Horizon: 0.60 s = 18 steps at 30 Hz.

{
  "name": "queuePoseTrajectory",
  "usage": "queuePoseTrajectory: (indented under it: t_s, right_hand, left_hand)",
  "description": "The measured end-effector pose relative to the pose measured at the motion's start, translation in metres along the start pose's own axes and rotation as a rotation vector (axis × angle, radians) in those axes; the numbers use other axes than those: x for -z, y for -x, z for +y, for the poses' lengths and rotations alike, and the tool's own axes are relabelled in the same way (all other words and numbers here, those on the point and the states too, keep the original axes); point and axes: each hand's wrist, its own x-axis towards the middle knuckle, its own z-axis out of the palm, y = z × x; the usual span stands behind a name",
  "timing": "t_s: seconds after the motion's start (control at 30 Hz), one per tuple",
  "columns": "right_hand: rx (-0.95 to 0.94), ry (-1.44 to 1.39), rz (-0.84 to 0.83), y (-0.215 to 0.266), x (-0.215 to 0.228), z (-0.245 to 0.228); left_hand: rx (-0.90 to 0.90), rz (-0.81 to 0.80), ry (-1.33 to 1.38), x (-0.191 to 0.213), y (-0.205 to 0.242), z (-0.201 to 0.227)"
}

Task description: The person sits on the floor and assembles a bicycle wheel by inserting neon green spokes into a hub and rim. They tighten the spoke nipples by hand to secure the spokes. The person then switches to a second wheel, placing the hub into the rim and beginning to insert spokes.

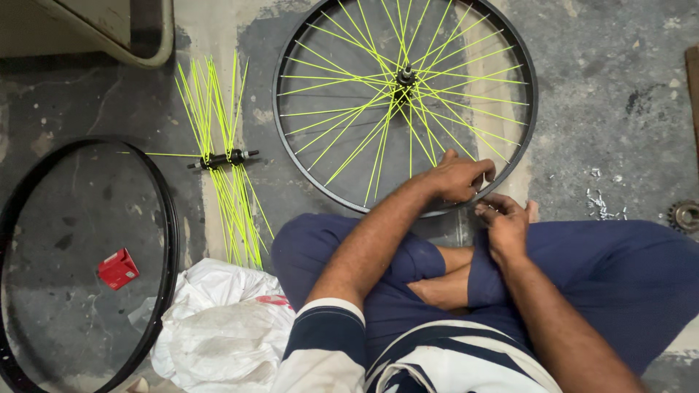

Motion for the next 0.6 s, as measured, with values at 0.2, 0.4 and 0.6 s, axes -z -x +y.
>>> queuePoseTrajectory:
  t_s: [0.2, 0.4, 0.6]
  right_hand:
    - [-0.089, -0.086, 0.054, 0.005, -0.003, -0.01]
    - [-0.124, -0.12, 0.087, 0.003, -0.006, -0.009]
    - [-0.116, -0.042, 0.044, -0.011, 0.003, 0.015]
  left_hand:
    - [0.002, 0.007, -0.007, 0.001, 0.001, 0.003]
    - [0.012, 0.024, -0.008, 0.006, 0.003, 0.009]
    - [0.001, 0.031, -0.029, 0.003, 0.001, 0.007]
